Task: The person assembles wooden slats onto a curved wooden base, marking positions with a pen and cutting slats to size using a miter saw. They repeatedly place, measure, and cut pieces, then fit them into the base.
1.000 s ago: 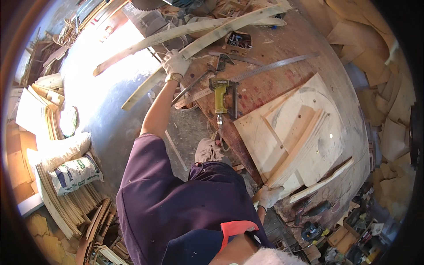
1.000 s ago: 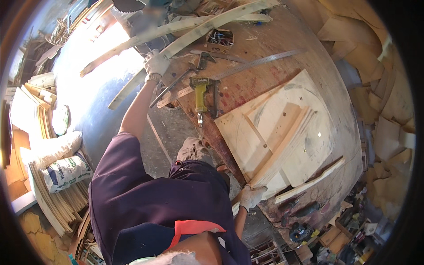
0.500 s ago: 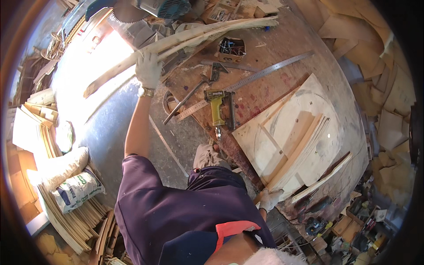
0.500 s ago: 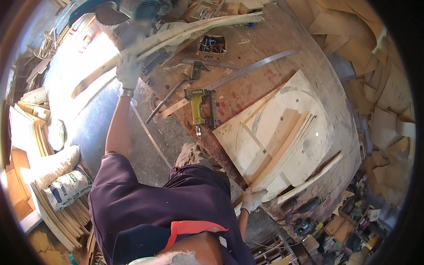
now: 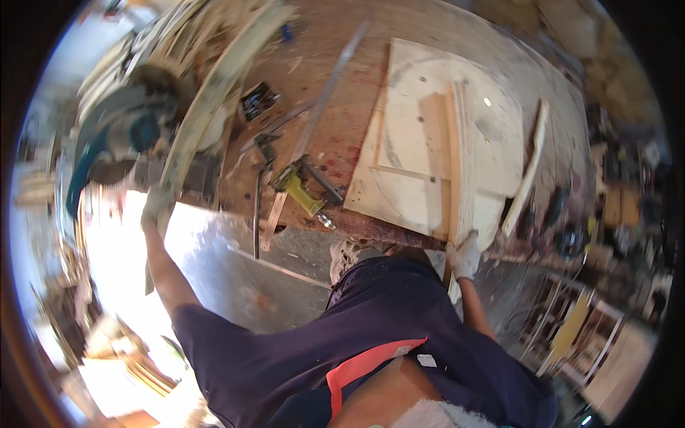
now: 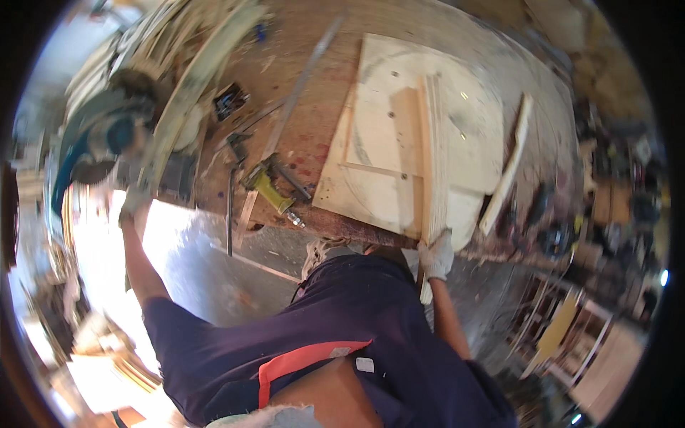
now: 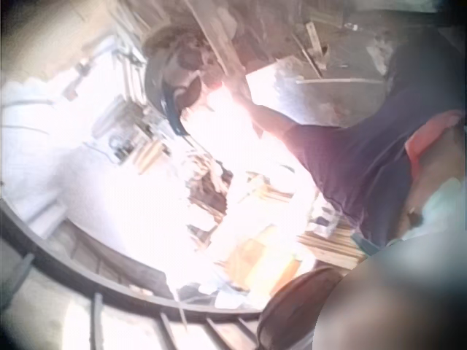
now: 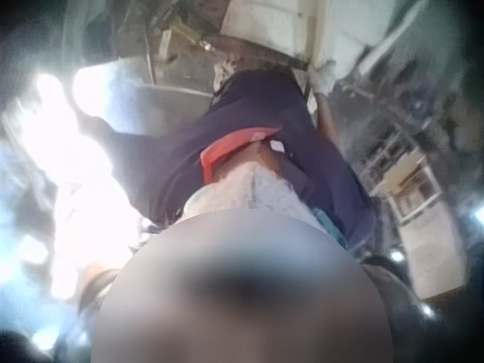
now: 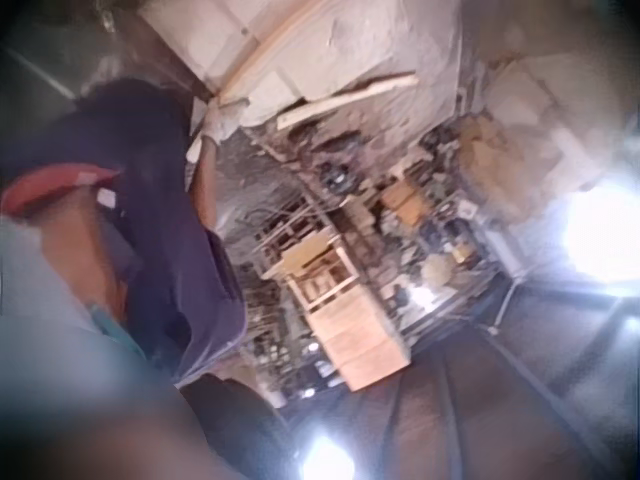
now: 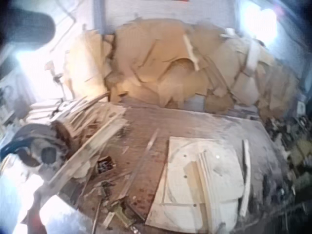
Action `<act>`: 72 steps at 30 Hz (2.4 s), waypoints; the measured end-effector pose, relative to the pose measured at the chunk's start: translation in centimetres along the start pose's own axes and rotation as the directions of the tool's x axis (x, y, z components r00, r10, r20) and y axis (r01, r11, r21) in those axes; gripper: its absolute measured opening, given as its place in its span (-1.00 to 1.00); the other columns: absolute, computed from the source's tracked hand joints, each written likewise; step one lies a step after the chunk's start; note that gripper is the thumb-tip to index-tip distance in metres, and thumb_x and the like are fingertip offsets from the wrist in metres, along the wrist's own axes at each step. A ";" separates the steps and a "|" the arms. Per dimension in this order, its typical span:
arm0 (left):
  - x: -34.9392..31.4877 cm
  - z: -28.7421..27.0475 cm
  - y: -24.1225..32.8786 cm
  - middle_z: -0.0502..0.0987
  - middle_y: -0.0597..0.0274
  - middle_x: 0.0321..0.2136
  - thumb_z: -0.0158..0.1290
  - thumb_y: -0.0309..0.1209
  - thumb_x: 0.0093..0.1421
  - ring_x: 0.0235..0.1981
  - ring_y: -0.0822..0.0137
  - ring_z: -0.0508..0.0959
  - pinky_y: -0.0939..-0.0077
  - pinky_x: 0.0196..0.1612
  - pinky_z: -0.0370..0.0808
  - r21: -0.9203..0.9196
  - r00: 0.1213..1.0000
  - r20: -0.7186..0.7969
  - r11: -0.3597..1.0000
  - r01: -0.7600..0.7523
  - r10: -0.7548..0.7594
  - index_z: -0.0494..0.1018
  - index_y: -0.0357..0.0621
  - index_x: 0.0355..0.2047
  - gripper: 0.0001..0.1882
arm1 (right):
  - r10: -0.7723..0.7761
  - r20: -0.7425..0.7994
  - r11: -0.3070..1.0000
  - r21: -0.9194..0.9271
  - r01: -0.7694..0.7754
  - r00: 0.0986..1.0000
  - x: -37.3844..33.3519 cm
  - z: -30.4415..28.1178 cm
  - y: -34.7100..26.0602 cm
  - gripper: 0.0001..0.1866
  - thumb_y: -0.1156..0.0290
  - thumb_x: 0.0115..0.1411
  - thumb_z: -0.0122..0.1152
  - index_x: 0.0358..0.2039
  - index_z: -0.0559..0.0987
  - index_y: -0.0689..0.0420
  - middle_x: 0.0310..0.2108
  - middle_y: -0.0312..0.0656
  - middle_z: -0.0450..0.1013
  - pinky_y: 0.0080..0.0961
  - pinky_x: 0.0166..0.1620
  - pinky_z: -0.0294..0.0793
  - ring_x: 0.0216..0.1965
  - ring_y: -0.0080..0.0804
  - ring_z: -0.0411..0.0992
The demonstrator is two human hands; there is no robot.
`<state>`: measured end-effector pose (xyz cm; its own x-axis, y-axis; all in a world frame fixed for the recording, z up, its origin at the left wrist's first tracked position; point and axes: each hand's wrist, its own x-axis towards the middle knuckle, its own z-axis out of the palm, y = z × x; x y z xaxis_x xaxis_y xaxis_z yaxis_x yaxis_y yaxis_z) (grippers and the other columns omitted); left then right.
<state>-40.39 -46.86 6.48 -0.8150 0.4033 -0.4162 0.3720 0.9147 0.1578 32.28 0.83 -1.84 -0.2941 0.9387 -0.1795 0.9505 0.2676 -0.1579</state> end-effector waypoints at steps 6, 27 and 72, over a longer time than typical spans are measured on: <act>-1.9 -0.1 3.6 0.70 -0.02 -0.28 0.27 -0.31 0.11 -0.25 0.07 0.69 0.21 -0.14 0.56 -0.162 0.983 -0.170 0.986 0.047 -0.075 0.58 -0.27 -0.10 -0.61 | 0.197 0.126 0.973 0.092 -0.210 0.972 0.1 -1.4 -1.1 -0.22 0.15 0.03 0.47 0.20 0.30 0.10 -0.10 0.21 0.56 0.01 -0.04 0.58 -0.12 0.26 0.57; -15.8 9.1 19.6 0.69 0.13 -0.41 0.38 -0.26 0.07 -0.40 0.33 0.66 0.35 -0.30 0.58 -0.451 0.951 -0.307 0.885 -0.117 -0.031 0.60 -0.16 -0.12 -0.60 | 0.013 0.040 0.997 0.077 -0.016 0.999 0.1 -0.6 -0.5 -0.15 0.17 0.05 0.44 0.27 0.29 0.27 0.04 0.19 0.48 -0.03 0.00 0.56 -0.03 0.21 0.54; 44.3 -1.4 39.3 0.62 0.00 -0.35 0.16 -0.02 0.23 -0.23 0.00 0.65 0.16 -0.16 0.58 0.252 0.649 -0.689 0.946 -0.204 0.323 0.58 -0.03 -0.26 -0.65 | 0.471 0.143 0.869 -0.244 -0.430 0.870 0.8 1.4 -1.4 0.01 -0.07 0.07 0.49 0.28 0.26 0.39 0.14 0.28 0.43 -0.11 0.17 0.49 0.17 0.19 0.45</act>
<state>-62.51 6.99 -4.49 -0.7145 0.5755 0.3980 0.6300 0.7766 0.0080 30.59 0.86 -3.14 0.1773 0.9120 -0.3698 0.9772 -0.1184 0.1765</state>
